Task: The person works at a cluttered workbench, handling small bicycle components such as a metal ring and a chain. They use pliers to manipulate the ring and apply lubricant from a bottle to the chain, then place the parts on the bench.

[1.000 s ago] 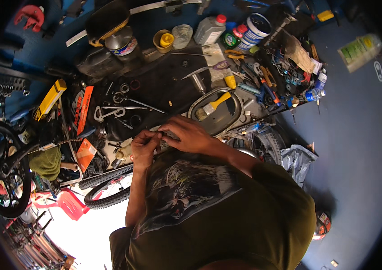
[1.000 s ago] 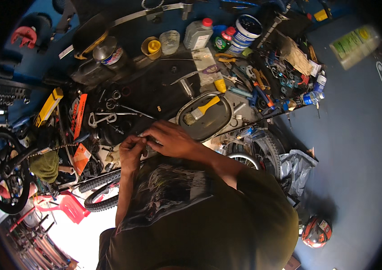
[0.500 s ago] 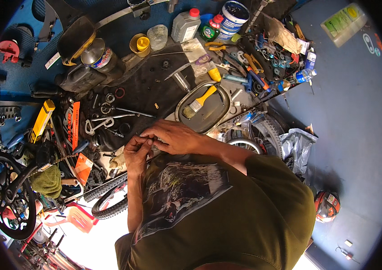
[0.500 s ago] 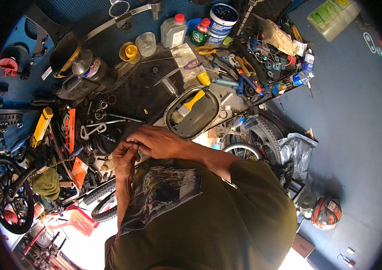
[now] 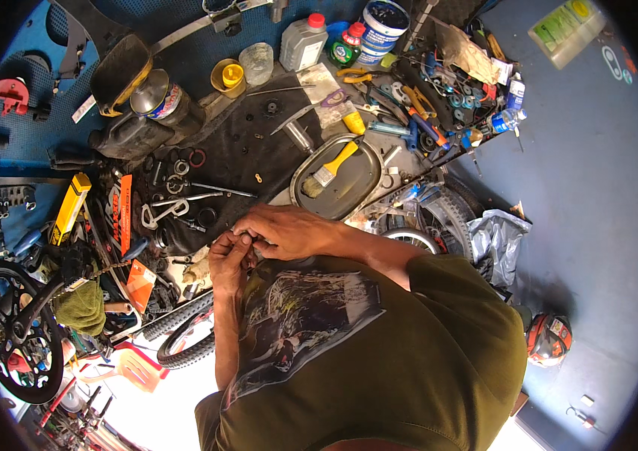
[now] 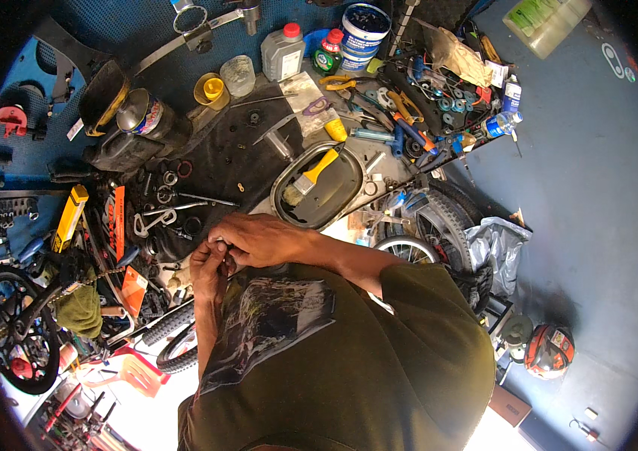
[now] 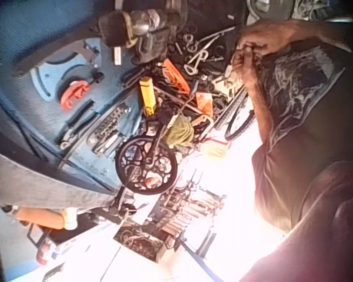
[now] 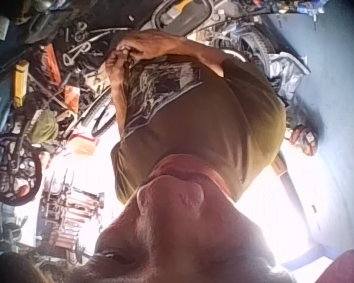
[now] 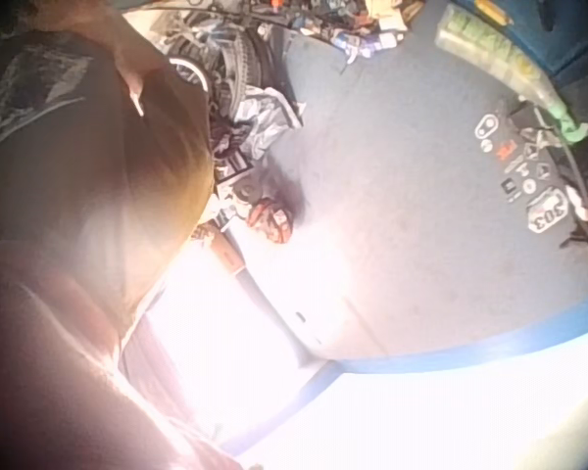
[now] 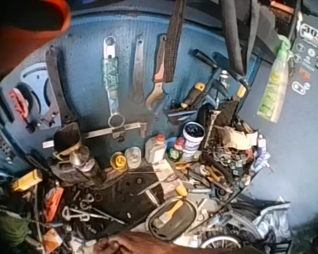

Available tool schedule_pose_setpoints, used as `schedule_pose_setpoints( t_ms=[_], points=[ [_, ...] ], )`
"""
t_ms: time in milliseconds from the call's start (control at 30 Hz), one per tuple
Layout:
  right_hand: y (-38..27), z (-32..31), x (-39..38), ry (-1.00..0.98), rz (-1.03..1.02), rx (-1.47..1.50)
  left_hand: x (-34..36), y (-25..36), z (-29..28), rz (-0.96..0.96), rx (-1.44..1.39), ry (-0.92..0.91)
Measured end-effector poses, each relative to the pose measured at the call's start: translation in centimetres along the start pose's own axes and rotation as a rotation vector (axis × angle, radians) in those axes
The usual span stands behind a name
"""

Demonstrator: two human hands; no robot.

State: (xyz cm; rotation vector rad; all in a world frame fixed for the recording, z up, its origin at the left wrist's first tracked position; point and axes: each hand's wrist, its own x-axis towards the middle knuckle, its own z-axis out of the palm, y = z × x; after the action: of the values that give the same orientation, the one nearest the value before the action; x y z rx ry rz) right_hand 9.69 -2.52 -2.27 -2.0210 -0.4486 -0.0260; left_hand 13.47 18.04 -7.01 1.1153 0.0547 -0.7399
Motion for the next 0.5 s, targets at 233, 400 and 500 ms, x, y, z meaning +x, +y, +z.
schedule_pose_setpoints(
  t_ms=[233, 400, 500],
  points=[
    [-0.1, 0.26, -0.05, -0.001, -0.022, -0.075, -0.15, -0.04, -0.39, -0.024, 0.016, -0.011],
    [-0.31, 0.16, -0.05, -0.013, -0.008, -0.055, -0.26, -0.18, -0.09, -0.04, -0.052, -0.005],
    [0.02, 0.25, 0.05, -0.027, 0.015, -0.028, -0.22, -0.13, 0.09, -0.038, -0.063, 0.002]
  ],
)
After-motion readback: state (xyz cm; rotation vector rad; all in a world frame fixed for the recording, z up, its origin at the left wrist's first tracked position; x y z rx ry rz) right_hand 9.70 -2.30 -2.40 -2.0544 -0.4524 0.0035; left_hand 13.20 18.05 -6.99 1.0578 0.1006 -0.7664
